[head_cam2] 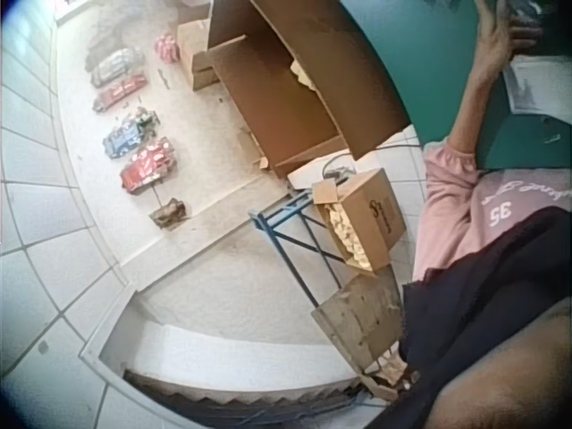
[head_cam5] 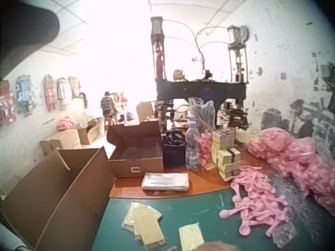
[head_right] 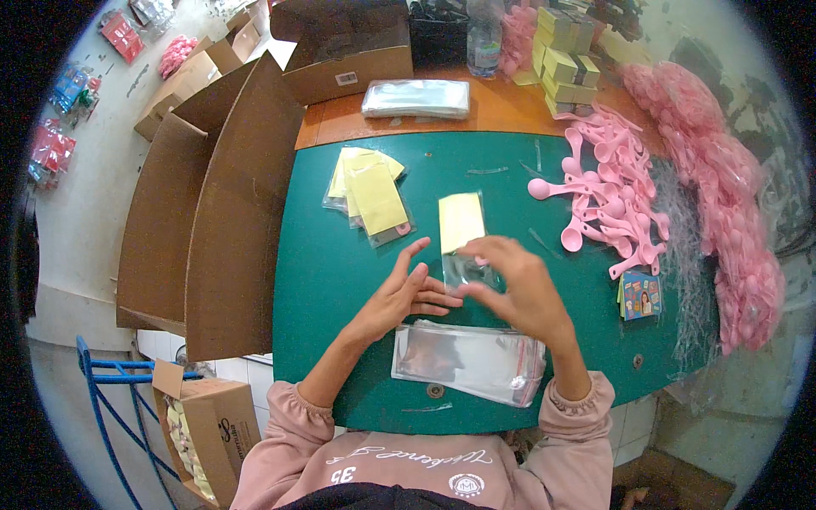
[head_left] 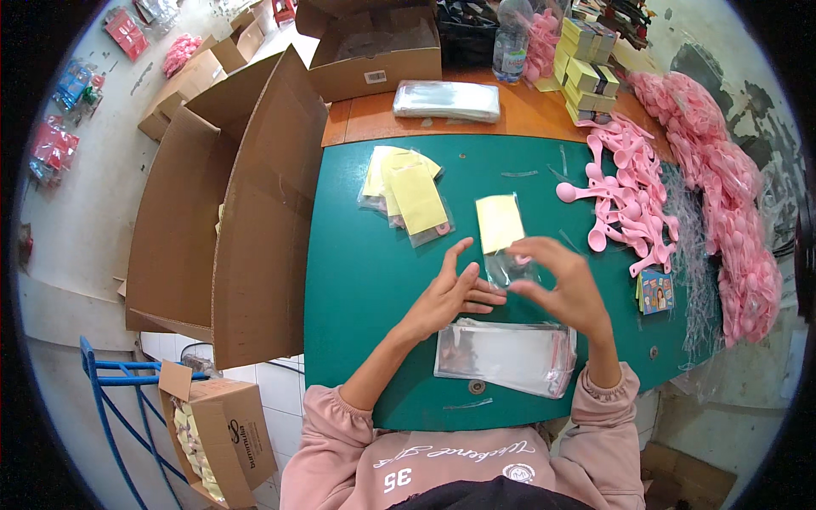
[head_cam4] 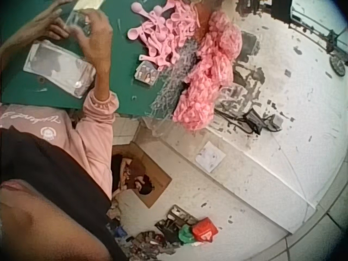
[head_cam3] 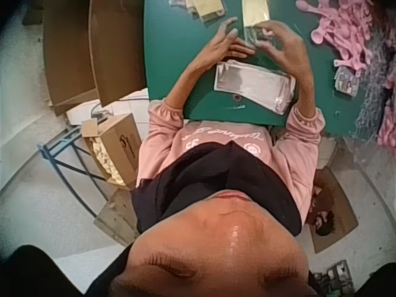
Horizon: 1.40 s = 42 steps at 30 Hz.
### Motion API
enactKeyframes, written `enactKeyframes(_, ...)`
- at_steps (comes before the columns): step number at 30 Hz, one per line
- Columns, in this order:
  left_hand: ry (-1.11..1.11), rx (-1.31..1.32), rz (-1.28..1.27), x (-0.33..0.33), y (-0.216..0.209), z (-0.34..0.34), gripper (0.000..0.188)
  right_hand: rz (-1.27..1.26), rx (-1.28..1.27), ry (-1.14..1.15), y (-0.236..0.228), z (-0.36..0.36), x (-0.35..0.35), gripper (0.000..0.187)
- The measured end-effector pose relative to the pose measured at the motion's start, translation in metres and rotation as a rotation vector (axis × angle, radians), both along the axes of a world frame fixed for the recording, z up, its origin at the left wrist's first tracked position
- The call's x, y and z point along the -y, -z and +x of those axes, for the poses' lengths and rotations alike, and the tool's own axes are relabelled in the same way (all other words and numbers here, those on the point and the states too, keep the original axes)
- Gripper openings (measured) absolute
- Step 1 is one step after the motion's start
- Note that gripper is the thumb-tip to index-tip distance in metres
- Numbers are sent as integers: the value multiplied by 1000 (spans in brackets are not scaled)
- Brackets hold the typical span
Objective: The person repeatedly picks up pink plastic spoons and small printed cards, places them into clear plastic bags, and seals each bag. The sealed packages are stacked on the green table. The person handles the items one at a time throughout the clip.
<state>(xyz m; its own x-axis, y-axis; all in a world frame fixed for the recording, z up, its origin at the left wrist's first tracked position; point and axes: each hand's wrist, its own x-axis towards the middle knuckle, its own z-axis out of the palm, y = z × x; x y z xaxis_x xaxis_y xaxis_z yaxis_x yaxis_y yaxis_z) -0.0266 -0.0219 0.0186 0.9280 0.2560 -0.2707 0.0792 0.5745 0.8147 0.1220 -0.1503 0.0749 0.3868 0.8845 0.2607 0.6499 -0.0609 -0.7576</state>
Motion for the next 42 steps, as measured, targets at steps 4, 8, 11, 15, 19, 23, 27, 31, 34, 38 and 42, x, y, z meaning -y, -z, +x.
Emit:
enactKeyframes(4,10,-93,128,5,3,-2,59,-92,76,-186,16,-12,1,29)
enactKeyframes(8,32,-136,315,7,4,-4,58,-165,267,-150,25,-16,2,21)
enactKeyframes(11,35,-155,389,7,2,-6,57,-301,303,-163,20,-10,7,21)
enactKeyframes(15,19,-157,443,8,2,-6,55,-292,268,-215,31,-8,7,22)
enactKeyframes(19,-4,-152,463,10,-1,-7,54,-311,239,-283,38,-7,3,19)
enactKeyframes(23,-40,-131,477,11,1,-7,54,-319,230,-343,44,-5,1,15)
enactKeyframes(27,2,-207,500,9,-7,-7,46,-235,261,-309,46,-11,2,13)
enactKeyframes(31,20,-228,436,10,-12,-7,41,-89,203,-313,39,-20,0,14)
enactKeyframes(34,-7,-242,449,7,-12,-9,38,-104,301,-273,30,-17,2,15)
enactKeyframes(38,-28,-231,668,5,-6,-10,37,-196,377,-244,35,-8,6,14)
enactKeyframes(42,-84,-155,689,7,0,-7,36,-195,300,-274,54,-2,-1,14)
